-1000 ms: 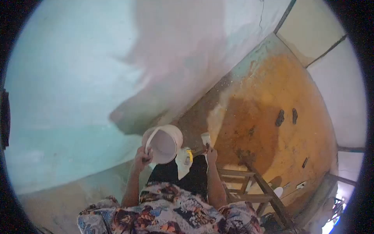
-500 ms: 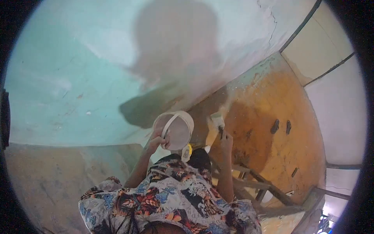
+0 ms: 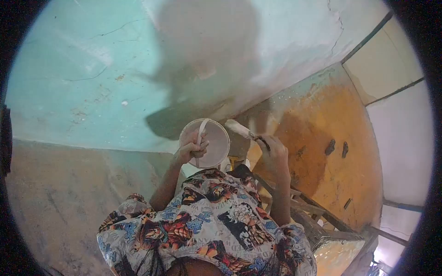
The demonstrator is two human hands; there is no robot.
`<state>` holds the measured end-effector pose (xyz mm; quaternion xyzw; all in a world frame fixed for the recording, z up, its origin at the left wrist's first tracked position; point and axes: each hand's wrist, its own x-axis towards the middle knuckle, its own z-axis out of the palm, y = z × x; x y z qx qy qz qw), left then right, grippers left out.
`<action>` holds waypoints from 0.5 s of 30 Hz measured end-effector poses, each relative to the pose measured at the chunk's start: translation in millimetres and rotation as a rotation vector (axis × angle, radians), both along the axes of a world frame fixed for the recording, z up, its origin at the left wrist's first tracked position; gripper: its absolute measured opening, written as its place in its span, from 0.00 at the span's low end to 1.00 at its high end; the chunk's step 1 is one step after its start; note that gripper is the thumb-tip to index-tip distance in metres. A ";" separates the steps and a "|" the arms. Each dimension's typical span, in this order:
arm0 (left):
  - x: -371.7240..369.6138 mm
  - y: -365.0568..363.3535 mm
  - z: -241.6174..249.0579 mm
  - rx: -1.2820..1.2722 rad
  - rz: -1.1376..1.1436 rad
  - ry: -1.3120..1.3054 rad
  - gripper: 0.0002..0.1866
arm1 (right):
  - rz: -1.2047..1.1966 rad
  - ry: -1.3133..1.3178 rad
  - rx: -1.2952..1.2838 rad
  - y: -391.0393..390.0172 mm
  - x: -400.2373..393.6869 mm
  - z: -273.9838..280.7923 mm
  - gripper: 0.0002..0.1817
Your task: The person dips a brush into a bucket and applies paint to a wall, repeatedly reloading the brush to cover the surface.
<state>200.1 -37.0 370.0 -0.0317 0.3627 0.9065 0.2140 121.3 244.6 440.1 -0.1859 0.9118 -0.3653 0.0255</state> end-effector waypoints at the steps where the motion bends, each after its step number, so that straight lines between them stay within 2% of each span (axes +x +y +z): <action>1: 0.4 -0.9 9.9 -0.029 0.019 -0.002 0.23 | 0.052 0.010 0.049 -5.2 -4.7 9.8 0.10; 6: 8.6 -9.4 19.3 -0.027 0.104 0.011 0.23 | 0.293 0.115 0.199 -30.1 -21.0 33.6 0.09; 15: -23.4 -26.7 42.9 0.071 0.007 0.237 0.18 | 0.617 0.315 0.448 -68.6 -45.0 57.0 0.09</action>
